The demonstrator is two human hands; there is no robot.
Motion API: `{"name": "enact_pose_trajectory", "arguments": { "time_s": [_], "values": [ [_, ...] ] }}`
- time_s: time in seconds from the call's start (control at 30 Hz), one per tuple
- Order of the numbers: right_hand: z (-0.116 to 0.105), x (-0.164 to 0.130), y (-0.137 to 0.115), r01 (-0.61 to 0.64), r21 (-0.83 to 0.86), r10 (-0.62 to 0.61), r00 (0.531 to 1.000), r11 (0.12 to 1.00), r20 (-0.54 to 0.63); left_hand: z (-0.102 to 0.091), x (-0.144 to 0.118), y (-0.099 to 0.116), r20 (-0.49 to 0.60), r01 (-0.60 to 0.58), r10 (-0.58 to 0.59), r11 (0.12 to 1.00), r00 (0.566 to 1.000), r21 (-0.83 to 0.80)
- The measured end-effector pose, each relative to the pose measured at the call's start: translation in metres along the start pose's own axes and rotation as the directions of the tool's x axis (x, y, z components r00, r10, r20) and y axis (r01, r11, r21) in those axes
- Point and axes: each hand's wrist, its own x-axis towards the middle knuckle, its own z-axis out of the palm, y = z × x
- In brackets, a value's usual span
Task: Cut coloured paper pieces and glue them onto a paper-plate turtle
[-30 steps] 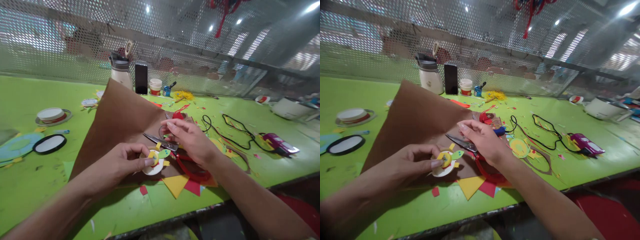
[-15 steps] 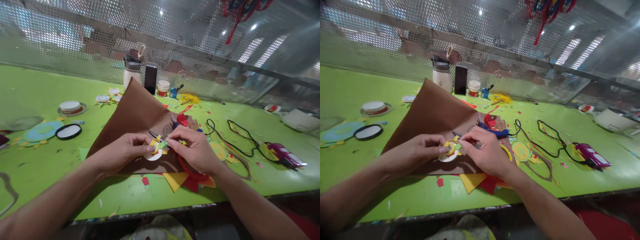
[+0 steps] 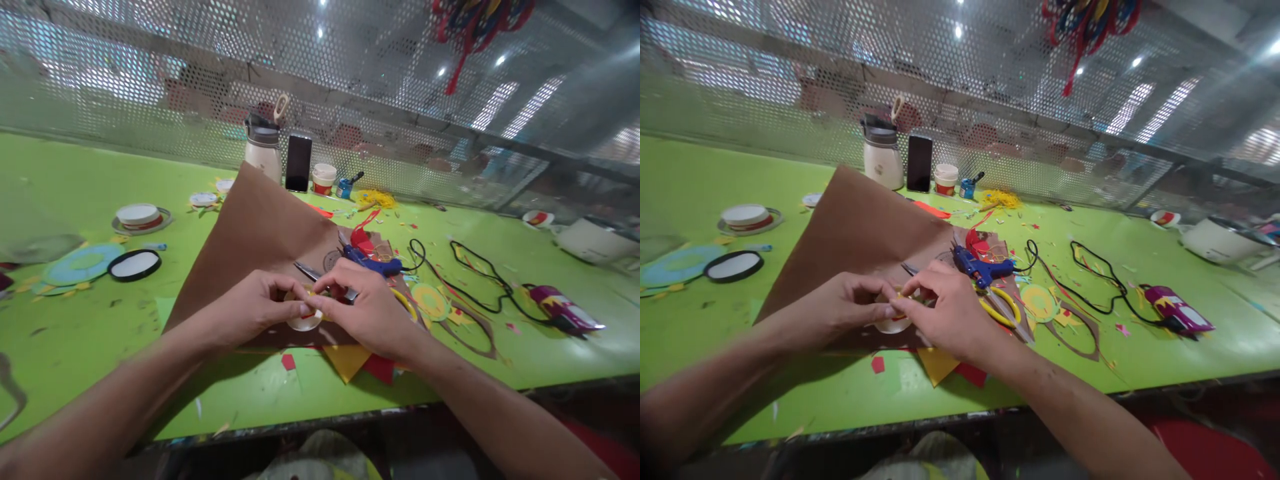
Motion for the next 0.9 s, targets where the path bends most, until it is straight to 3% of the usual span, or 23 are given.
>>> {"name": "enact_pose_trajectory", "arguments": {
  "time_s": [0.43, 0.67, 0.9],
  "values": [
    [-0.005, 0.001, 0.004, -0.074, 0.076, 0.069, 0.996, 0.994, 0.063, 0.0, -0.002, 0.003, -0.012, -0.005, 0.005, 1.0, 1.0, 0.012],
    [-0.013, 0.002, 0.016, -0.02, 0.138, 0.025, 0.999, 0.99, -0.031, -0.001, -0.002, 0.003, -0.079, 0.011, -0.008, 0.999, 0.997, 0.031],
    [-0.013, 0.004, 0.022, -0.049, 0.164, 0.05, 0.999, 0.985, -0.004, -0.001, -0.001, 0.006, -0.117, 0.017, -0.009, 0.997, 0.993, 0.071]
  ]
}}
